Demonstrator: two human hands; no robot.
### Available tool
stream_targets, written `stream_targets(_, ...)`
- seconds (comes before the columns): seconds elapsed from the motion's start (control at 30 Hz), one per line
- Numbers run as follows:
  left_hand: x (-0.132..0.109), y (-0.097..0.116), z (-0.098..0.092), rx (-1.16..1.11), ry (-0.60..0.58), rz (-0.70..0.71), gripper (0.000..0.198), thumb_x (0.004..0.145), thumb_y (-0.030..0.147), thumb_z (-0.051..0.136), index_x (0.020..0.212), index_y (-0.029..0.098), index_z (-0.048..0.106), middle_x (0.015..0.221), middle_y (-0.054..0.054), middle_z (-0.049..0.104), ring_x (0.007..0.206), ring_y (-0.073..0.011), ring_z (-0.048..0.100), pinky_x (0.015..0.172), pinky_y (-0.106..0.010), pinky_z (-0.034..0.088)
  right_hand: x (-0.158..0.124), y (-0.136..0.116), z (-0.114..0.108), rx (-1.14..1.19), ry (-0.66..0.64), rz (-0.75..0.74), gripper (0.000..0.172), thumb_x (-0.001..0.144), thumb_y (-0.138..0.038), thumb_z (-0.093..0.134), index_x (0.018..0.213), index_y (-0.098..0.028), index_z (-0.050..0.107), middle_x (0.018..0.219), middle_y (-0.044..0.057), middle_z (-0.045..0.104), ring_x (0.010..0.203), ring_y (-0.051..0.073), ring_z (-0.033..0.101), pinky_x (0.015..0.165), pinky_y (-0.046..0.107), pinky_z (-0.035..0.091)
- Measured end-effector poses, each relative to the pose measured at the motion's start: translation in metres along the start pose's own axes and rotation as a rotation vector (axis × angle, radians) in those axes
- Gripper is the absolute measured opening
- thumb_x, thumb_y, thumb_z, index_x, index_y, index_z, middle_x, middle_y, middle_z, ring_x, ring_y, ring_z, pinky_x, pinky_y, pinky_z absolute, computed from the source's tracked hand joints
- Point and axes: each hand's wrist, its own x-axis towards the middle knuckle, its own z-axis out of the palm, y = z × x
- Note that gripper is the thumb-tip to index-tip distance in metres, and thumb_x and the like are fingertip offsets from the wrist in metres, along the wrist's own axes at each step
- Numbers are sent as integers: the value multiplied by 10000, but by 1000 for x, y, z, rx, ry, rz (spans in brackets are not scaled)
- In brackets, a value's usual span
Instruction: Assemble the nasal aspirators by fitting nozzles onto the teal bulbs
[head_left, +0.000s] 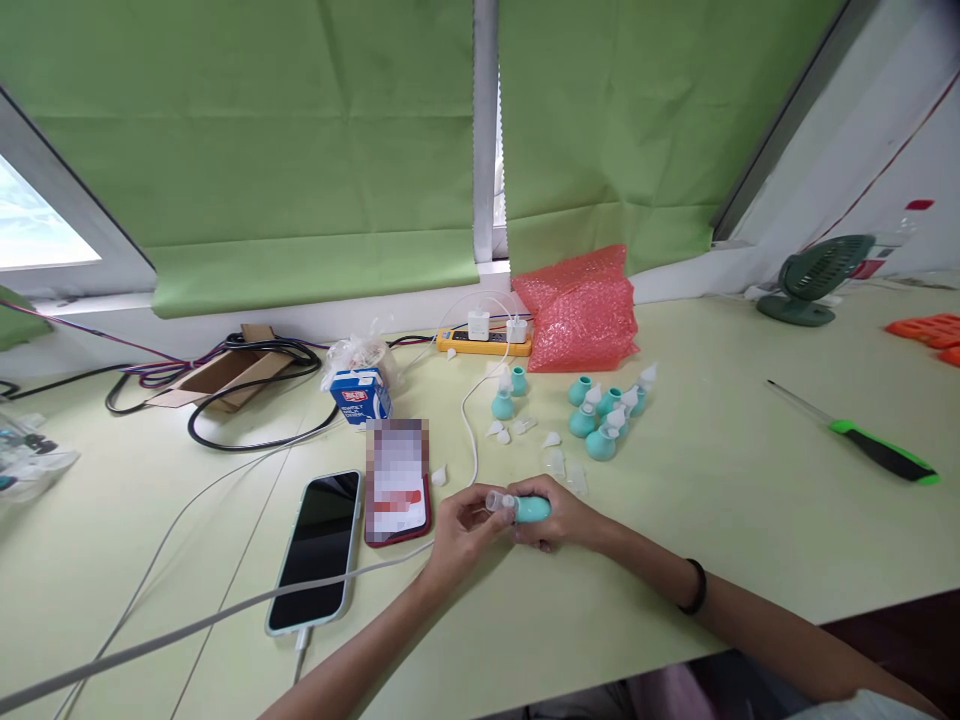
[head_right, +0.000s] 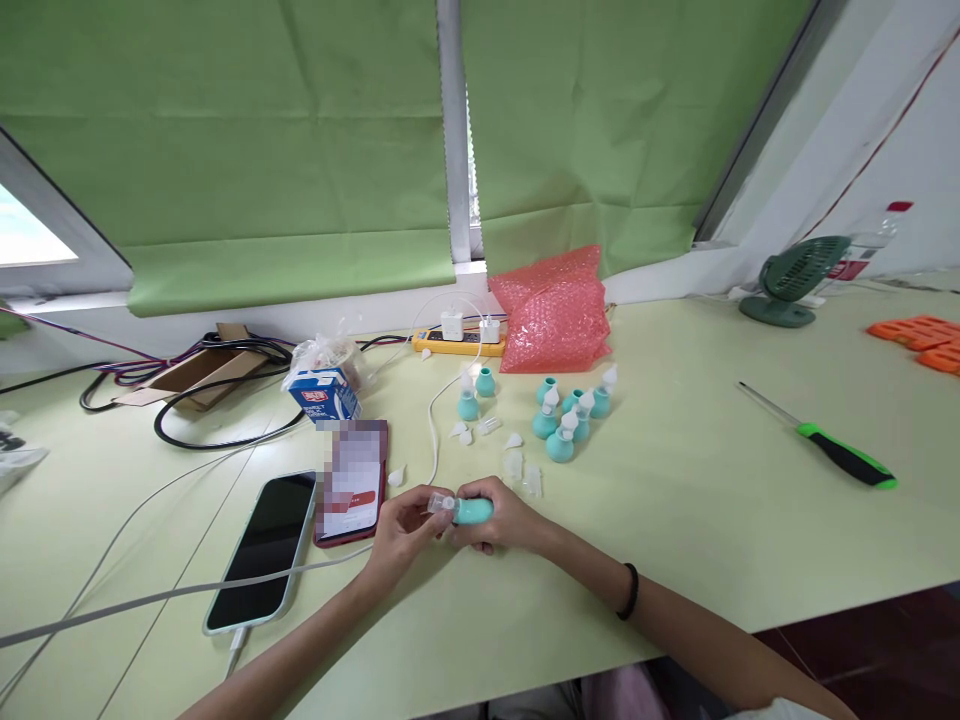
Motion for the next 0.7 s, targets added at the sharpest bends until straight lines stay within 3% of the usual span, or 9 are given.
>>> stream_targets(0.1,-1,1,0,71,26,70,175,701,297,592,749,129,581,718,-41,547,680,-143,515,584,-229,422,-1,-3,3,-130,127,-185,208,613,-295,619,708,-147,509,605,-25,482,543,95,481,485,198,393)
stream_targets(0.23,-2,2,0,143,150,163,135,746,288,540,768,156,547,759,-41,512,730,-151,497,627,-239,416,-5,-8,2,-344,395,-464,217,690,-288,560,861,-172,496,865,53,506,820,164,495,659,253,432)
stream_targets(0.37,-4,2,2,156,213,194,140,773,302,496,787,165,519,789,-53,534,776,-168,508,675,-262,410,-5,-7,-14,-690,620,-573,200,696,-238,531,888,-190,502,905,75,499,883,196,484,715,308,431)
stream_targets(0.43,-4,2,3,153,208,177,157,789,316,469,794,163,502,794,-55,558,773,-166,516,676,-261,400,-3,-5,-24,-884,656,-517,170,700,-195,497,868,-185,522,887,72,511,868,194,499,727,305,425)
stream_targets(0.53,-5,2,4,169,210,138,185,824,332,404,810,164,478,693,-25,559,663,-133,495,605,-235,373,-2,-3,-38,-1108,590,-305,192,705,-144,440,859,-168,551,863,60,541,748,166,539,650,262,425)
stream_targets(0.7,-7,1,2,178,133,61,213,831,353,380,829,160,470,560,11,501,518,-103,426,487,-208,318,-4,-4,-46,-1266,513,-71,211,703,-139,432,860,-150,573,844,57,571,635,140,542,570,240,379)
